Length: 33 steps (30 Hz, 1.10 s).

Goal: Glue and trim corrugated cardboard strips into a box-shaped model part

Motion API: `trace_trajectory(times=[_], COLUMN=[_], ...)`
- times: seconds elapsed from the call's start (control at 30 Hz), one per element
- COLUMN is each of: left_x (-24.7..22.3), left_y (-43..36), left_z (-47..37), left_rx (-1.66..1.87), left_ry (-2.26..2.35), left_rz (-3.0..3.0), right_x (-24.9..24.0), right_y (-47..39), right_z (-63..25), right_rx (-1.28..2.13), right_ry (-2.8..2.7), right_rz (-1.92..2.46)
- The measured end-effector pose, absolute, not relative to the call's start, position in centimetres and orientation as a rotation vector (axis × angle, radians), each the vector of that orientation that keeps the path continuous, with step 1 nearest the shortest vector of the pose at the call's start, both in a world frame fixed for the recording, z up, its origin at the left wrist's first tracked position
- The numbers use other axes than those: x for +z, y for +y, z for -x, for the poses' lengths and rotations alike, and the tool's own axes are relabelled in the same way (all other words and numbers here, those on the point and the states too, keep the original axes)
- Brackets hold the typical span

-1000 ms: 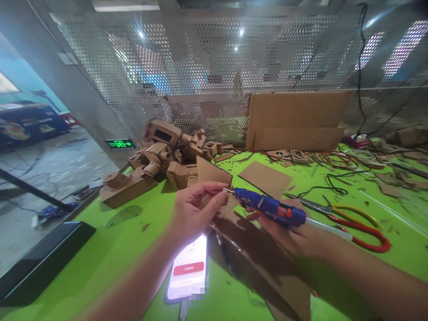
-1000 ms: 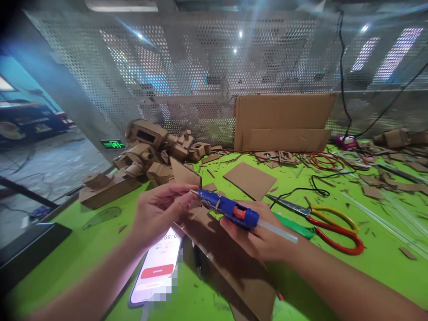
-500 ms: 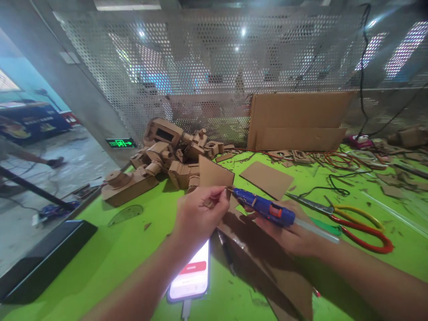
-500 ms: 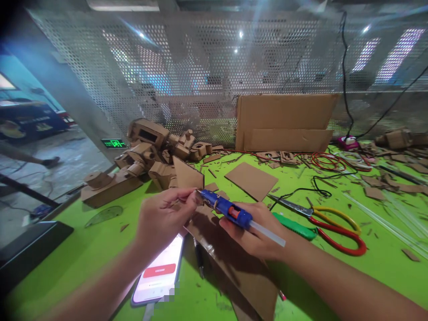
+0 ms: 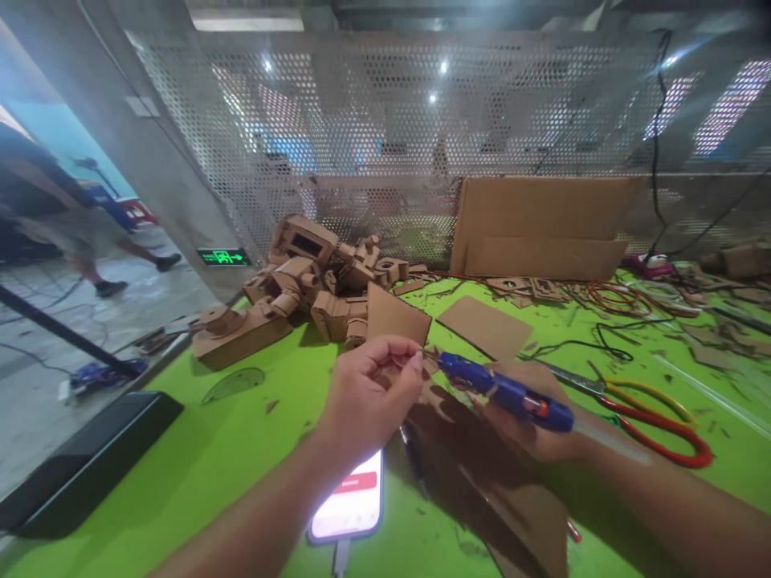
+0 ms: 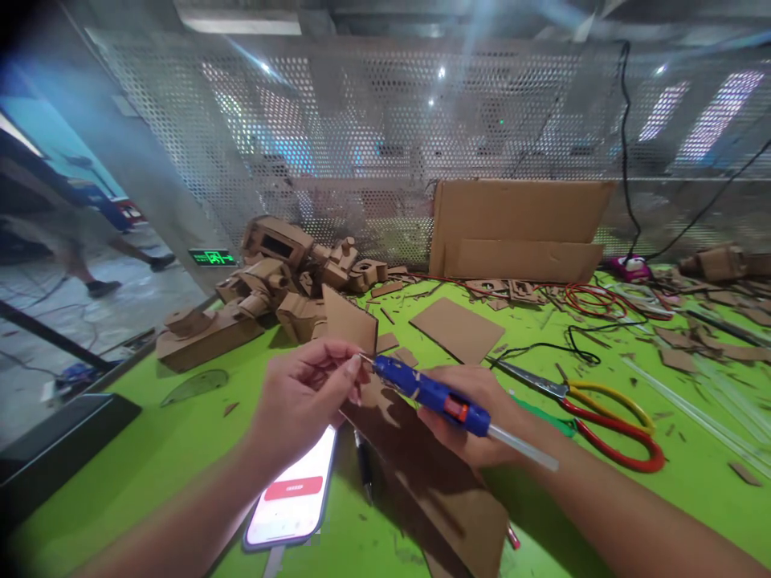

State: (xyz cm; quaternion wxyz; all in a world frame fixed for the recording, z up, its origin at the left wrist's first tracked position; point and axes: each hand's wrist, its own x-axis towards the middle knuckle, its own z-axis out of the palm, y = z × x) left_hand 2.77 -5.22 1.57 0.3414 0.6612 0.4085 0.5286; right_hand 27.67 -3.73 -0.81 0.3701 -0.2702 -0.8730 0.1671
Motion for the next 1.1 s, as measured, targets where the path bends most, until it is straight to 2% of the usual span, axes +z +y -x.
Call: trace_trajectory(times=[0.1,0.27,0.57,0.7,1.1], left_x=[1.6,1.2,1.3,1.3,1.7], left_y=[-5.9,-6.7,-7.4,-7.6,-6.8], left_z=[-2.9,-3.0,-3.1,-3.3,-2.9], left_rx=[1.469,1.657,1.672,1.680,1.284], left_ry=[0.832,0.528,0.459,0.504,0.632], left_rz=[-1.771,-1.919,-2.055,-2.049,-1.261], right_x=[-0.2,-0.6,-1.4,-1.9,-0.7], right_y=[-2.8,-2.0,-1.2,-0.6,-2.1], right_z=[-28.2,-28.6,-29.2,-29.3,-28.8], right_rx=[0.520,0.733,0.850,0.765,0.565], right_ry=[-2.251,-2.301,-2.342,-2.376,-2.445], right_rz=[0.477,0.392,0.379,0.371,0.594])
